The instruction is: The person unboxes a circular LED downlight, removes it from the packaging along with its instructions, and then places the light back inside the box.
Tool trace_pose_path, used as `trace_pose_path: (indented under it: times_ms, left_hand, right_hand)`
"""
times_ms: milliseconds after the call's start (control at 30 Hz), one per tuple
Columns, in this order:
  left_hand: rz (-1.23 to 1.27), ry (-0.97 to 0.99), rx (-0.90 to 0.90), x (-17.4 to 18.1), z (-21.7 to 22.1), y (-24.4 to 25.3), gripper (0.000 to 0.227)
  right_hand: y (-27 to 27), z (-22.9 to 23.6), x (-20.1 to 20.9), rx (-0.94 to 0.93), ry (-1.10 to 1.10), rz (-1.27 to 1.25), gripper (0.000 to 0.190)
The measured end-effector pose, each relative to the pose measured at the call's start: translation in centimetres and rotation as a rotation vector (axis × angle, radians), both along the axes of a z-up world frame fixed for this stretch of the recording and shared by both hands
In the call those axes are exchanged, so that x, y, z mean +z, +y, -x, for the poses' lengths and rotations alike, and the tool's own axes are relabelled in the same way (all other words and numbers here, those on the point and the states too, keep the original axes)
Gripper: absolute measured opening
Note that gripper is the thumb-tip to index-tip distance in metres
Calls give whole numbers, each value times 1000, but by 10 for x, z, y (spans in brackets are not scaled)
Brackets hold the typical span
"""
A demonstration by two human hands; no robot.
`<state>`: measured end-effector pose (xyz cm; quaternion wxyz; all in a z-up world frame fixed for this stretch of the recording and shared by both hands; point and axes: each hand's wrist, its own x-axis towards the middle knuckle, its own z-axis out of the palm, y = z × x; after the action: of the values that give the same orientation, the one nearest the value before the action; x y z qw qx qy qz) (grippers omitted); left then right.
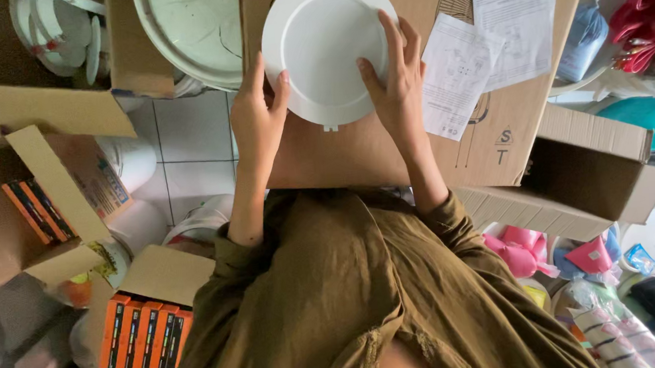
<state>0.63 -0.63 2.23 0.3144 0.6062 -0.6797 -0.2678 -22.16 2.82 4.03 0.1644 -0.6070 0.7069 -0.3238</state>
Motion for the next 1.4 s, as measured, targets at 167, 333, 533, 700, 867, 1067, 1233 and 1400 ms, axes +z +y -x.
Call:
trace_pose_path:
  times_ms: [167,333,533,700,867,1067,1233,1400]
  left_hand:
    - [109,-46,-34,-4,-1,0,48]
    - [-70,-22,3,4,0,3,51]
    - [-62,110,93,28,1,18,56]
    - [387,162,145,58,29,51,39]
    - [400,509,114,92,125,117,34]
    - [332,422,-309,80,298,221,27]
    - [-289,-10,-726,-67,420,297,34]
    - [-447,-585,-713,-245,442,349,62]
  right_hand:
    - [-2,2,11,20,-40,-11,66]
    - [0,10,22,88,-142,-1,67]
    - [34,39,22,144,-362,33,73]
    - [98,116,33,124,-257,151,59]
    - [168,230,49,15,-411,234,33]
    - [237,354,48,2,-405,59,15]
    - [262,438,-50,117,-292,-393,13]
    - [264,428,-170,304,-69,-583,32]
